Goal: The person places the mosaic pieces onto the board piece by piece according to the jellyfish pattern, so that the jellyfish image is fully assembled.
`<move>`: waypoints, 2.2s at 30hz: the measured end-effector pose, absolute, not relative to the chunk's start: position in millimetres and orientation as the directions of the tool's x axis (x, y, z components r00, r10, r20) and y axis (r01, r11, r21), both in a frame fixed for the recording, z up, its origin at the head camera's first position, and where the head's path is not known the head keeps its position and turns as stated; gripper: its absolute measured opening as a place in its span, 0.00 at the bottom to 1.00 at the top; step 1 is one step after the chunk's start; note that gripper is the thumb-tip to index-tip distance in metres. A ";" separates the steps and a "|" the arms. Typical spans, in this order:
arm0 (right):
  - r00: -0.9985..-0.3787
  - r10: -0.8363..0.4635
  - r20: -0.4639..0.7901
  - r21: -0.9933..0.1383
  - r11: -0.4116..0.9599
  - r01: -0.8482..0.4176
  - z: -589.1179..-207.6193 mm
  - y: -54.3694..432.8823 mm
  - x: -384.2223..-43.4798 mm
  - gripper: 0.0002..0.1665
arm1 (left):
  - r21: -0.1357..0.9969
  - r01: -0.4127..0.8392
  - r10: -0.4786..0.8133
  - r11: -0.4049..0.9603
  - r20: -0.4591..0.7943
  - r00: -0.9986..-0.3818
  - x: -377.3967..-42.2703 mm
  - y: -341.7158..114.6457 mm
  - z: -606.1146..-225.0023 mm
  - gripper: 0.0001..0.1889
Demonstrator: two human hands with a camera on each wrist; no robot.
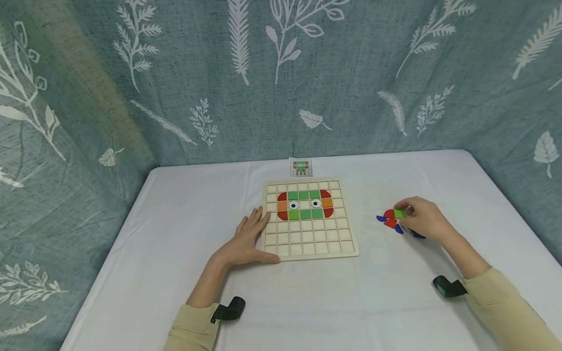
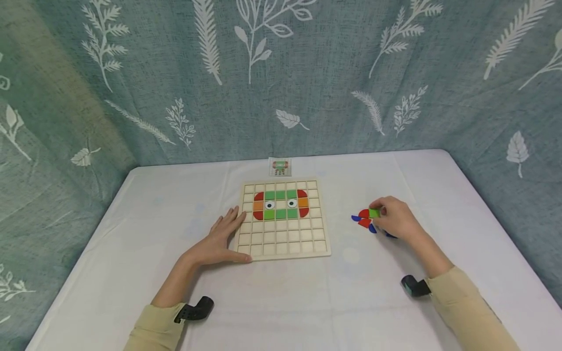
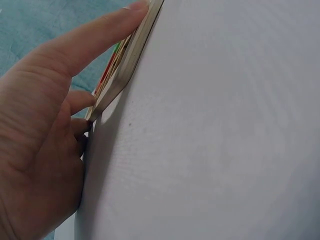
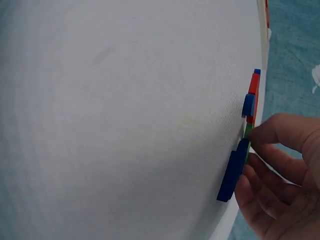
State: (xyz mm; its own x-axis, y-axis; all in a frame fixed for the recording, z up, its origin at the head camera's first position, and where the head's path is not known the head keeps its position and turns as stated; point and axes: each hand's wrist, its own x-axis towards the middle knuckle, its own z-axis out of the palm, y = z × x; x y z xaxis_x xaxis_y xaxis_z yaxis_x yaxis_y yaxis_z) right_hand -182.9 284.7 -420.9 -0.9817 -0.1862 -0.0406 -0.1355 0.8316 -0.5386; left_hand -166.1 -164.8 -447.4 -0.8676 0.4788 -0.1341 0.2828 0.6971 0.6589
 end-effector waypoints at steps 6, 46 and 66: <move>-0.985 -0.175 -0.009 -0.537 0.832 -0.142 -422.1 285.2 -181.9 0.17 | 0.662 0.294 0.488 0.690 -0.124 -0.864 -166.6 -164.8 -446.8 0.64; -0.755 -0.633 0.168 -0.598 0.543 -0.589 -422.9 148.2 -199.3 0.08 | 0.661 0.300 0.493 0.687 -0.121 -0.862 -166.4 -165.5 -448.4 0.62; -0.912 -0.409 0.013 -0.523 0.775 -0.355 -417.5 263.3 -200.4 0.11 | 0.669 0.303 0.495 0.678 -0.111 -0.862 -166.5 -166.9 -450.0 0.62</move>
